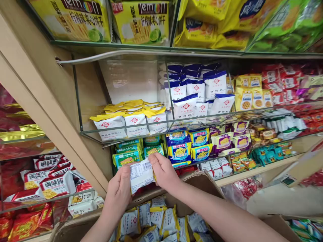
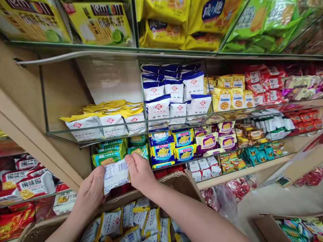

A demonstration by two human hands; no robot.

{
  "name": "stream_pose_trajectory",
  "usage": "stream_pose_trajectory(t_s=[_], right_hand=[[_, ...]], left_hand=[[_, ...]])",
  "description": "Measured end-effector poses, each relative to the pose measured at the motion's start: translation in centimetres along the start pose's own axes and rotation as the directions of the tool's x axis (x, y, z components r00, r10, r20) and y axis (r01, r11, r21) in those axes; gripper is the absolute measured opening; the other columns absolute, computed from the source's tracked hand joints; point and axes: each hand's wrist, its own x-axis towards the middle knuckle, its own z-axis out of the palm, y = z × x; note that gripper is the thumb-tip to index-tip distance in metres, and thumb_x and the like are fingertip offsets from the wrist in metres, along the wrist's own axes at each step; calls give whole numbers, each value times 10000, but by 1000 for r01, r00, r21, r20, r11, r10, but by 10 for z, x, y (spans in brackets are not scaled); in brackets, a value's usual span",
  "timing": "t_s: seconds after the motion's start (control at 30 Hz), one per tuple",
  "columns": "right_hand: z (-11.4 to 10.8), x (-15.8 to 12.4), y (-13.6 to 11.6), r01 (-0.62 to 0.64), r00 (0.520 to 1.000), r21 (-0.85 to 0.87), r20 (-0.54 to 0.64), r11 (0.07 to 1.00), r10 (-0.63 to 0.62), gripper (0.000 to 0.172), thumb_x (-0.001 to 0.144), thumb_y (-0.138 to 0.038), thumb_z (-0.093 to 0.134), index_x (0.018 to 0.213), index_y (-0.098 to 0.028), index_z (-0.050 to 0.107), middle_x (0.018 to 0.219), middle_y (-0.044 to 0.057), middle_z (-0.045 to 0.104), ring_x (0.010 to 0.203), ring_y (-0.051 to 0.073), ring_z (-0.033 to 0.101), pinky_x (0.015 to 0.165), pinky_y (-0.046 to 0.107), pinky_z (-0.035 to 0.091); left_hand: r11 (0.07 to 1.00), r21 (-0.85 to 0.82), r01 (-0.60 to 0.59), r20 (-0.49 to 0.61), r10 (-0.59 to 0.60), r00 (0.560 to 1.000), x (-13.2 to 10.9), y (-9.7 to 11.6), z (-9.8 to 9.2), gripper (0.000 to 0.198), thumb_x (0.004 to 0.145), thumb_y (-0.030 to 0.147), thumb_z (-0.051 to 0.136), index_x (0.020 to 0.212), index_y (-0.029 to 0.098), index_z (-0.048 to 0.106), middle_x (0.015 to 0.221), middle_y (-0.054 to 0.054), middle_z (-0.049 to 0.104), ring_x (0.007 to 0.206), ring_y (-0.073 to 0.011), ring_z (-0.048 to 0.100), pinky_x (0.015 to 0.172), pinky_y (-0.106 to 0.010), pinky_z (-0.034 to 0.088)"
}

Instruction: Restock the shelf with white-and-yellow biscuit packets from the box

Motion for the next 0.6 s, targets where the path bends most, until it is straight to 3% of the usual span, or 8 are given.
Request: stream_pose_trajectory(t_s=[0.2, 0.3, 0.4, 0.5, 0.6], right_hand=[[-2, -6, 3, -194, 976, 235, 143, 953, 163, 374, 840, -524, 368, 664, -197, 405, 525, -65, 366, 393, 67, 367, 337, 186, 275], [-2, -7, 5, -213, 958, 347, 259, 913, 125, 352, 779, -527, 493, 728, -179, 475, 575, -55, 434, 450, 64, 401, 376, 173, 338], [-1, -11, 3, -238, 934, 354, 338, 905, 113, 316, 737, -463, 587, 837, -169, 529, 663, -31, 526, 513, 76, 464, 437, 185, 398], [-1, -16, -1, -110, 976, 319, 213, 941, 42, 223, 787, -382, 553, 892, -185, 569, 733, -4, 584, 614, 112, 537, 537, 227, 453], [-2, -22, -3, 202, 978, 119, 37, 972, -208, 204, 782, -234, 573, 982, -230, 608, 899, 33, 612, 842, 164, 568, 743, 298, 472]], left_hand=[[996, 2, 88, 19, -88, 996, -11, 3, 0, 453, 796, 567, 375, 947, 199, 592, 368, 84, 433, 296, -91, 331, 269, -181, 286], [996, -20, 84, 57, -83, 995, -11, 0, -5, 474, 795, 588, 366, 1000, 214, 571, 373, 89, 432, 297, -92, 335, 276, -181, 284], [994, -70, 87, 95, -81, 992, -12, -5, -9, 487, 792, 604, 367, 1024, 224, 562, 393, 80, 457, 347, -103, 374, 324, -184, 324], [979, -181, 94, 144, -68, 987, -9, -14, -10, 522, 776, 613, 403, 1048, 192, 549, 437, 58, 512, 398, -101, 412, 385, -185, 345], [892, -409, 194, 253, -94, 963, -2, -17, -11, 657, 687, 656, 500, 1138, 180, 457, 565, 19, 610, 473, -126, 519, 403, -197, 366]])
